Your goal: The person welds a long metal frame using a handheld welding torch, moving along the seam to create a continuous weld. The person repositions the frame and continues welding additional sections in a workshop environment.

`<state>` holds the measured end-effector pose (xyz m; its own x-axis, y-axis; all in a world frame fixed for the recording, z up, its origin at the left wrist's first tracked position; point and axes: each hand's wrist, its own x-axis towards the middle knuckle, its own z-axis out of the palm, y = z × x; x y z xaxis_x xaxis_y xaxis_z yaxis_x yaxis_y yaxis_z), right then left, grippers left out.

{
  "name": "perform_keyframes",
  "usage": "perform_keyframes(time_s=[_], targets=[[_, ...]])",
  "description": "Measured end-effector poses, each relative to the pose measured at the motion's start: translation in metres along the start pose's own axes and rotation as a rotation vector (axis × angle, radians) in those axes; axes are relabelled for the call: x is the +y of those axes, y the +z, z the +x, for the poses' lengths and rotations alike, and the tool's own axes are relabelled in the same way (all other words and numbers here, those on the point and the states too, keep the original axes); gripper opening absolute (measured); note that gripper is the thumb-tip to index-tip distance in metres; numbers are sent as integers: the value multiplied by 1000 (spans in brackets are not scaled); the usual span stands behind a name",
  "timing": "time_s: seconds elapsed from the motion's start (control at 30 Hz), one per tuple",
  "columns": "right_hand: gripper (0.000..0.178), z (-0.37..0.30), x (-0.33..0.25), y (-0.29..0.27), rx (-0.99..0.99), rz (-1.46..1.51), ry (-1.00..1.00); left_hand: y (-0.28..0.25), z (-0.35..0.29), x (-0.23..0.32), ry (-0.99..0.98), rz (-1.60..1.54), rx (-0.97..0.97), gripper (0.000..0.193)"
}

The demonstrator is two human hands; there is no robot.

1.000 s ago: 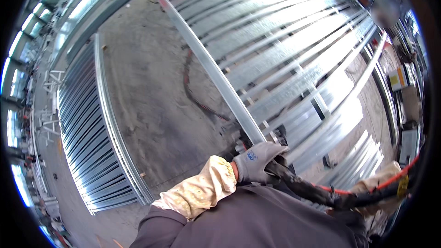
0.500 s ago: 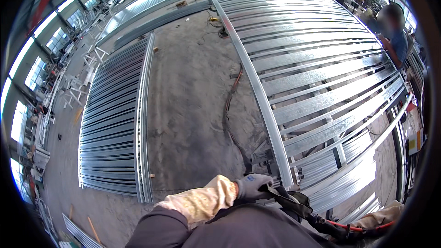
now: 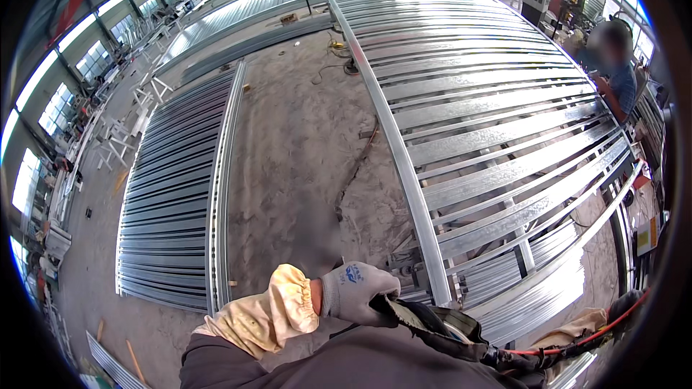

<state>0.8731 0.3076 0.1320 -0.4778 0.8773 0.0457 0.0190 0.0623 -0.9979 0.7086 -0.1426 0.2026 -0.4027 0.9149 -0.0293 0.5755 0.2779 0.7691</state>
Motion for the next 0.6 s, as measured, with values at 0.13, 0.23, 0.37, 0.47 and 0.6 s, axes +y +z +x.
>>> perform_keyframes(time_s=[0.13,0.23,0.37,0.47,0.6], targets=[[34,14,-16,-26,98,50,-60,18,24,-26,-60,114,-108,42],[34,32,-36,-48,184,119,-132,32,46,-41,-182,135,-102,44],[34,59,-71,-85,302,197,-223,57,79,-65,-294,191,-96,44],[35,73,-111,-115,371,245,-274,90,101,-96,-261,240,-31,46],[36,99,-155,-133,378,351,-217,115,116,-84,-305,264,-178,48]])
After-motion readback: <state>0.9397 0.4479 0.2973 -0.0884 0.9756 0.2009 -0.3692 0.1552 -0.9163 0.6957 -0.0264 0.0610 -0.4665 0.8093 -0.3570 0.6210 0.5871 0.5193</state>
